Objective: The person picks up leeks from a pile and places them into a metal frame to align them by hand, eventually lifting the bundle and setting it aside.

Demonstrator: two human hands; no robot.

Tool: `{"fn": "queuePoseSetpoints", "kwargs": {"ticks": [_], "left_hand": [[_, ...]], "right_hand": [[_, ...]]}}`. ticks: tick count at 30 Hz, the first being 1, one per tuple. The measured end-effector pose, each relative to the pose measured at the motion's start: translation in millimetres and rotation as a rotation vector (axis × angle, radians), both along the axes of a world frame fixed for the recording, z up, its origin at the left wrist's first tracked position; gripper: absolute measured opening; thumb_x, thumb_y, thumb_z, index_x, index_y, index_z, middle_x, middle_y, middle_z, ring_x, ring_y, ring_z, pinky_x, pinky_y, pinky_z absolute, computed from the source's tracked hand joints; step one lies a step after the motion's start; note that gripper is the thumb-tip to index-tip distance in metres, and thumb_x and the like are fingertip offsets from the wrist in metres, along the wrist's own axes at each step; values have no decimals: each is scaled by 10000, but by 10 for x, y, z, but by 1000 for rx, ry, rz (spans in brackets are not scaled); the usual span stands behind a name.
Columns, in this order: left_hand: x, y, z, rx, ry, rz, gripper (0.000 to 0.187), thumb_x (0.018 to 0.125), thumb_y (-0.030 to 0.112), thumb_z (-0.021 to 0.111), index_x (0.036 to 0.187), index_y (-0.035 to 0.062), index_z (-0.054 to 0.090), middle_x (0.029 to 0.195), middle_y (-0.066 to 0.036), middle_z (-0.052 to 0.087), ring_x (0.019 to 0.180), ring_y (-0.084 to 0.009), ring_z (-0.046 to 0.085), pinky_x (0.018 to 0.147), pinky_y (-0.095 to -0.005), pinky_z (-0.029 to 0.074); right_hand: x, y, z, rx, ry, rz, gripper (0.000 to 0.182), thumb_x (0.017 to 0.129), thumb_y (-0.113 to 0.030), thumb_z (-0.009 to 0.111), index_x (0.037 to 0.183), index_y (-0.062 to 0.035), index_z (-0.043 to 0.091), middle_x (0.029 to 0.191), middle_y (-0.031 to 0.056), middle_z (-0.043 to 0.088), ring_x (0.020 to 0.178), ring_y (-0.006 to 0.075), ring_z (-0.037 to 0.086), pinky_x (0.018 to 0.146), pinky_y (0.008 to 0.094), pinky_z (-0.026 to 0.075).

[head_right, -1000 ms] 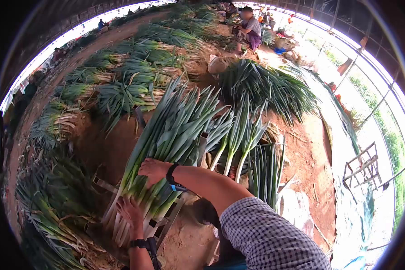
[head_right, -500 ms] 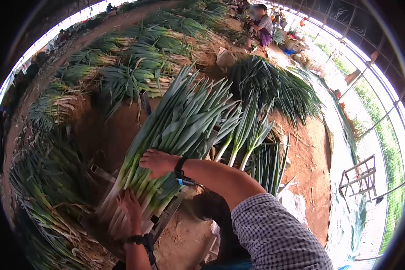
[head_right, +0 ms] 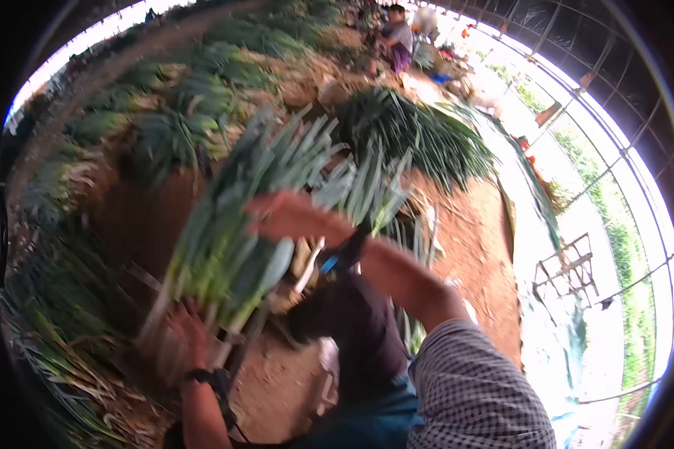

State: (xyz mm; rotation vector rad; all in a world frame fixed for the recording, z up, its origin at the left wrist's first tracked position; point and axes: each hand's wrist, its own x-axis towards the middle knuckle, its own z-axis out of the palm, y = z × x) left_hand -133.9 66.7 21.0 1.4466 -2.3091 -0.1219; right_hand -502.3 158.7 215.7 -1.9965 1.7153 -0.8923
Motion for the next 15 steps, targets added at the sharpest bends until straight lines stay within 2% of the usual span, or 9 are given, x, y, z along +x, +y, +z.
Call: {"fn": "queuePoseSetpoints", "kwargs": {"ticks": [2,3,4,5,7,8,11,12,15], "left_hand": [[47,-46,-96,-206,-106,-88,433,1055,342,427,1262,16,623,1291,-220,598,1177,-399,554,1031,-525,399],[35,-187,-356,-54,10,21,415,1056,335,424,1253,38,637,1299,-209,598,1195,-384,545,1063,-510,380],[22,-186,-301,0,-57,29,404,1055,332,429,1262,57,640,1304,-208,596,1202,-386,540,1062,-513,381],[47,-168,-363,-18,-52,21,404,1054,334,431,1262,62,644,1300,-209,598,1201,-388,540,1060,-514,380],[57,-277,-437,-79,-34,4,403,1052,339,434,1260,73,652,1291,-213,603,1201,-393,539,1058,-516,380],[80,-331,-494,8,-41,49,479,1054,420,412,1296,74,638,1346,-210,589,1275,-412,504,1124,-525,337],[91,-406,-382,181,-139,59,492,1054,436,399,1314,92,636,1346,-213,586,1261,-420,506,1108,-522,351],[187,-508,-558,154,-138,41,507,1057,450,384,1312,93,639,1333,-219,590,1236,-429,514,1082,-523,373],[241,-556,-630,91,-90,58,493,1060,439,387,1293,92,647,1329,-228,587,1228,-433,514,1051,-537,391]], "right_hand": [[-705,812,449,69,-91,-247,454,918,-276,703,1301,-47,622,1137,129,689,1014,168,643,810,337,527],[-1008,1268,611,89,-111,-380,395,923,-240,705,1268,-55,651,1054,117,727,947,126,668,739,318,548],[-1385,1734,618,123,53,-577,302,930,-225,696,1178,-52,689,943,108,727,873,98,657,687,304,539],[-1554,2175,579,-88,248,-615,223,926,-221,698,1036,-28,703,829,92,707,727,119,654,628,324,532],[-2242,3185,180,61,780,-680,225,901,-230,731,934,-11,689,768,95,681,621,142,636,596,339,532],[-2457,3698,-195,197,481,-825,241,903,-250,733,933,-14,689,770,87,679,618,147,639,586,335,538],[-1756,4649,-882,423,-441,-1348,256,922,-286,723,931,-32,696,766,55,674,638,147,655,560,320,557],[-1540,4946,-1201,454,-533,-1347,254,922,-287,723,942,-34,699,768,50,677,637,148,662,554,312,562],[-964,5551,-2213,580,-859,-1238,259,905,-266,733,970,-17,702,765,57,684,642,162,685,567,308,581]]}}
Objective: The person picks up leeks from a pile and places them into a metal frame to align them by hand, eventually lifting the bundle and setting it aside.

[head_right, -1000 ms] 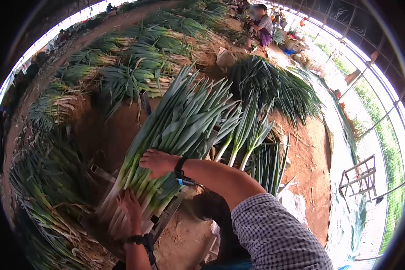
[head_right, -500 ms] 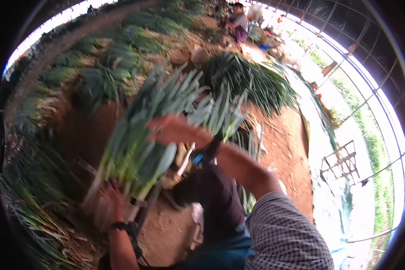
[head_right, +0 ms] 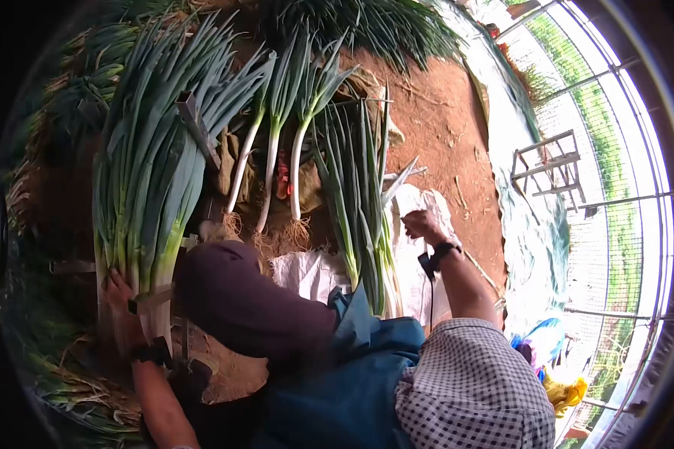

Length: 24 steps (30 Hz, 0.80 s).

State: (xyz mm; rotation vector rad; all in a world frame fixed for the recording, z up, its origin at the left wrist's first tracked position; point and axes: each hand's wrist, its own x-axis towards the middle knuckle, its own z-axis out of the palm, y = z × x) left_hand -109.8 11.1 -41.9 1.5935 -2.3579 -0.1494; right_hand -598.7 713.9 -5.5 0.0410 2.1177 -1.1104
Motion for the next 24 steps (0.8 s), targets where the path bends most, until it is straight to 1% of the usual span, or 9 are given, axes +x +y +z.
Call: {"fn": "queuePoseSetpoints", "kwargs": {"ticks": [5,9,13,17,18,20,21,23,24], "left_hand": [[179,-191,-75,-148,98,-197,401,1036,304,503,1155,-24,699,1109,-263,675,1017,-418,642,873,-464,520],[122,-103,-18,-139,171,-71,406,1031,305,514,1154,-39,691,1118,-260,675,1026,-417,636,891,-465,506],[216,-179,-23,-26,186,-91,521,1046,432,445,1198,-9,679,1146,-253,671,1061,-433,619,913,-462,481],[142,-82,115,0,157,-74,533,1048,436,440,1203,-19,671,1166,-258,661,1068,-434,612,916,-464,478],[119,-53,152,-9,133,-74,536,1049,435,439,1199,-24,670,1164,-259,661,1064,-435,613,915,-464,479],[116,-32,211,-38,97,-76,528,1051,424,446,1187,-34,670,1157,-263,661,1057,-434,613,913,-467,477],[126,-30,190,-57,87,-87,518,1052,414,452,1181,-38,670,1151,-266,660,1054,-433,613,913,-468,476],[125,-30,58,-105,124,-109,481,1057,358,458,1153,-64,668,1102,-290,656,1007,-445,610,895,-482,476],[135,-38,23,-144,168,-123,454,1062,312,457,1133,-85,665,1058,-312,652,963,-458,606,878,-494,477]], "right_hand": [[709,-106,-495,42,-158,32,275,891,-254,728,973,8,706,774,85,692,632,174,691,550,294,584],[711,204,-775,232,-83,-109,250,893,-217,696,983,15,723,775,98,697,619,176,686,543,293,585],[857,371,-701,240,-116,-157,224,888,-207,674,907,12,717,764,82,693,665,167,688,583,311,594],[1130,381,-889,281,-183,-30,223,859,-216,713,854,7,709,715,69,671,607,162,662,542,297,568],[1159,471,-1101,223,-169,149,361,793,-306,791,932,14,702,787,117,686,712,223,687,631,339,581],[1362,410,-1424,485,126,267,612,685,-424,862,1046,30,665,920,185,690,896,296,681,767,398,564],[1404,351,-1522,469,29,232,784,608,-488,890,1120,41,620,1035,233,672,1033,350,639,863,436,524],[1499,412,-2014,510,137,273,682,619,-457,866,1049,24,643,1029,255,676,979,385,648,822,447,533],[1437,86,-1502,522,106,312,531,637,-425,837,926,-8,680,962,228,695,912,384,663,801,458,542]]}}
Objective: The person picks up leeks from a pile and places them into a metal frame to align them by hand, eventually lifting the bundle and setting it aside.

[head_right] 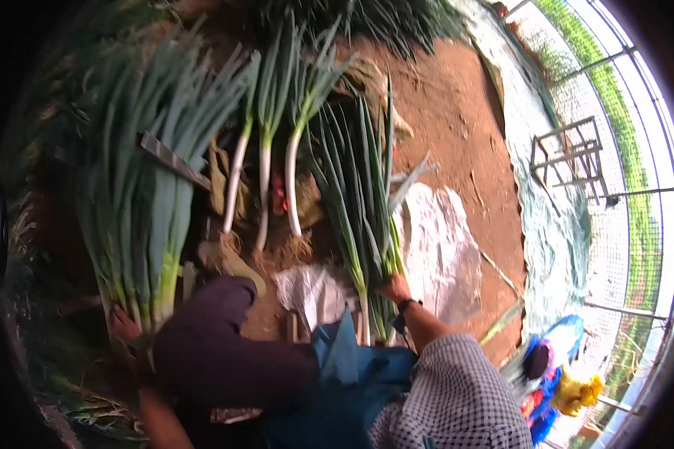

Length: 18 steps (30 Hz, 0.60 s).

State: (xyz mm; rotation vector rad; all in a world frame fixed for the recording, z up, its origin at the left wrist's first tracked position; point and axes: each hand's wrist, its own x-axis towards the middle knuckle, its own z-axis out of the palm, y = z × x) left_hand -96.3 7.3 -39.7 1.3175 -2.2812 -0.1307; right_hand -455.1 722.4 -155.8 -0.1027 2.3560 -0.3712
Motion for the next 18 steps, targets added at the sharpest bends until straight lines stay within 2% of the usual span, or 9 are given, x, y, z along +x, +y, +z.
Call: {"fn": "queuePoseSetpoints", "kwargs": {"ticks": [1,2,3,5,7,8,12,13,18], "left_hand": [[-101,110,104,130,56,17,451,1062,306,451,1144,-90,652,1093,-315,636,1012,-470,579,925,-504,451],[-60,126,-11,23,-47,98,438,1057,308,459,1179,-72,639,1181,-310,606,1096,-478,538,979,-511,415],[15,57,-223,27,-80,167,428,1058,301,450,1203,-61,628,1247,-303,575,1157,-474,505,1013,-535,383],[-64,150,-119,5,-99,82,417,1058,289,443,1202,-54,631,1234,-305,578,1143,-481,510,1009,-557,384],[-173,186,17,83,-3,74,405,1055,279,442,1195,-49,636,1207,-303,586,1129,-480,514,1004,-566,383],[-174,251,42,134,34,62,399,1054,273,442,1191,-46,638,1193,-301,590,1122,-480,516,1001,-570,383],[-331,439,331,146,61,86,365,1035,268,475,1131,-33,659,1116,-270,614,1053,-462,543,938,-551,429],[-319,396,222,-11,101,42,357,1028,271,488,1100,-33,661,1086,-267,624,1028,-459,554,914,-547,443],[-365,435,277,15,29,91,370,1024,291,478,1067,-20,674,1100,-274,634,1033,-479,556,916,-556,440]], "right_hand": [[42,58,-211,47,173,69,406,661,-388,804,829,-33,699,870,200,703,841,381,676,771,462,556],[31,164,-453,69,211,125,372,666,-370,798,817,-43,705,851,202,702,840,379,685,767,461,565],[11,78,-248,79,168,147,332,680,-334,785,846,-56,714,883,204,707,889,375,691,788,460,567],[4,36,-122,171,104,14,247,703,-245,728,854,-49,721,921,208,721,923,375,700,818,469,573],[-46,224,-367,221,90,71,258,699,-239,724,853,-32,719,917,219,720,908,387,705,807,459,580],[-29,168,-96,204,82,6,276,697,-244,722,855,-18,716,912,230,715,905,384,708,810,448,582],[-1,323,-66,171,140,135,235,713,-250,701,767,-22,706,804,187,715,813,327,716,740,417,580],[-18,319,-8,158,169,167,220,718,-244,699,736,-25,702,766,172,715,778,304,720,714,403,581],[-32,80,392,107,142,190,196,702,-216,693,719,-21,690,721,168,699,712,303,709,665,402,577]]}}
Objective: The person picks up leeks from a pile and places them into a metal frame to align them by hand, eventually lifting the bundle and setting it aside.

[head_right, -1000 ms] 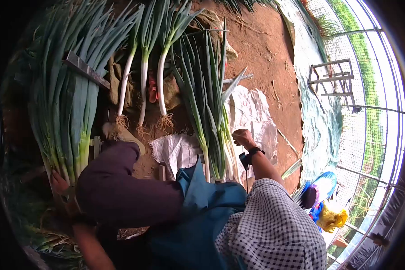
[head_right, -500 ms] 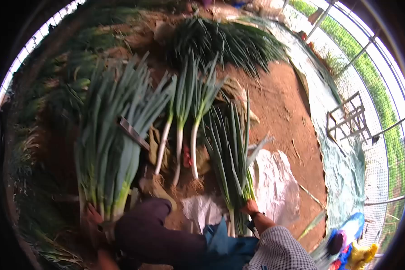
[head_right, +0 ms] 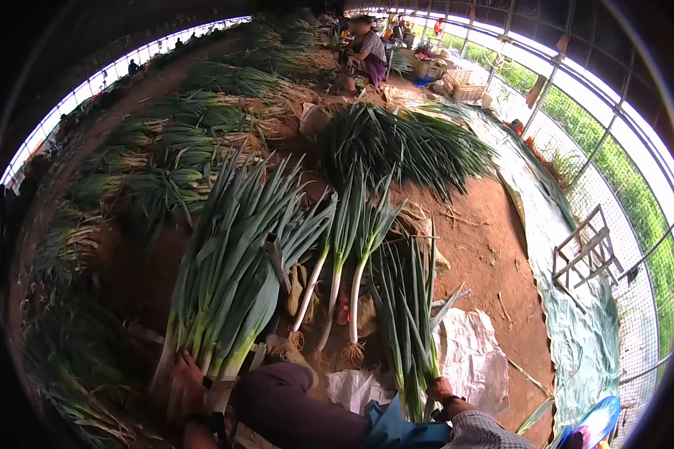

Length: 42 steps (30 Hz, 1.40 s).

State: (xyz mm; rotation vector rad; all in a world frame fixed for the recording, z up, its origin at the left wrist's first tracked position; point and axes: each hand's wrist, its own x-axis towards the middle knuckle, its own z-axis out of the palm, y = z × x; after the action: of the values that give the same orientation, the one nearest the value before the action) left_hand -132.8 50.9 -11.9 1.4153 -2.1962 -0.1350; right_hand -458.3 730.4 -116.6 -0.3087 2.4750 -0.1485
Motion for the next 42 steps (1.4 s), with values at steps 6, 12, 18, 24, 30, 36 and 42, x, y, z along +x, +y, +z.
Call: {"fn": "queuePoseSetpoints", "kwargs": {"ticks": [6,12,18,24,30,36,42], "left_hand": [[22,-23,-5,2,-72,0,384,1036,279,467,1152,-31,661,1181,-266,623,1075,-467,556,965,-556,428],[73,-82,-77,82,-93,18,412,1040,301,465,1220,-20,650,1234,-289,610,1121,-482,549,1030,-581,394],[73,-29,80,156,-87,15,432,1045,314,461,1245,-25,640,1233,-296,612,1165,-507,529,1073,-569,376],[153,-119,-21,185,-5,23,453,1052,324,452,1294,-23,615,1319,-300,556,1244,-476,492,1089,-536,370],[179,-169,-149,249,100,12,449,1058,320,443,1319,-9,600,1327,-294,550,1243,-464,488,1069,-516,386],[198,-191,-175,143,-8,16,412,1045,291,462,1254,-21,630,1281,-281,578,1186,-457,515,1027,-525,408],[164,-191,-266,148,-83,31,366,1031,255,472,1185,-20,658,1220,-275,596,1163,-466,519,1027,-529,412]], "right_hand": [[-75,-496,-106,1,-87,70,225,734,-194,631,806,5,708,825,244,699,832,363,711,742,446,571],[-313,203,-393,-749,-496,8,210,836,-199,734,935,-17,703,831,68,683,813,214,684,670,358,597],[-334,682,-453,85,-64,-237,142,622,-116,614,712,-7,630,793,244,653,763,404,629,698,470,505],[-278,508,-765,-18,-15,-409,433,692,-225,676,1004,73,635,1006,296,677,1021,417,659,893,424,539],[-289,538,-1251,34,-27,-245,396,655,-357,787,802,-6,679,876,226,706,851,362,696,767,432,558],[-115,727,-775,-358,-227,-604,309,741,-48,768,976,70,606,780,181,678,603,266,676,469,389,545],[-330,837,703,-508,-271,-729,685,858,-62,719,1467,-17,408,851,176,694,661,245,694,552,392,595]]}}
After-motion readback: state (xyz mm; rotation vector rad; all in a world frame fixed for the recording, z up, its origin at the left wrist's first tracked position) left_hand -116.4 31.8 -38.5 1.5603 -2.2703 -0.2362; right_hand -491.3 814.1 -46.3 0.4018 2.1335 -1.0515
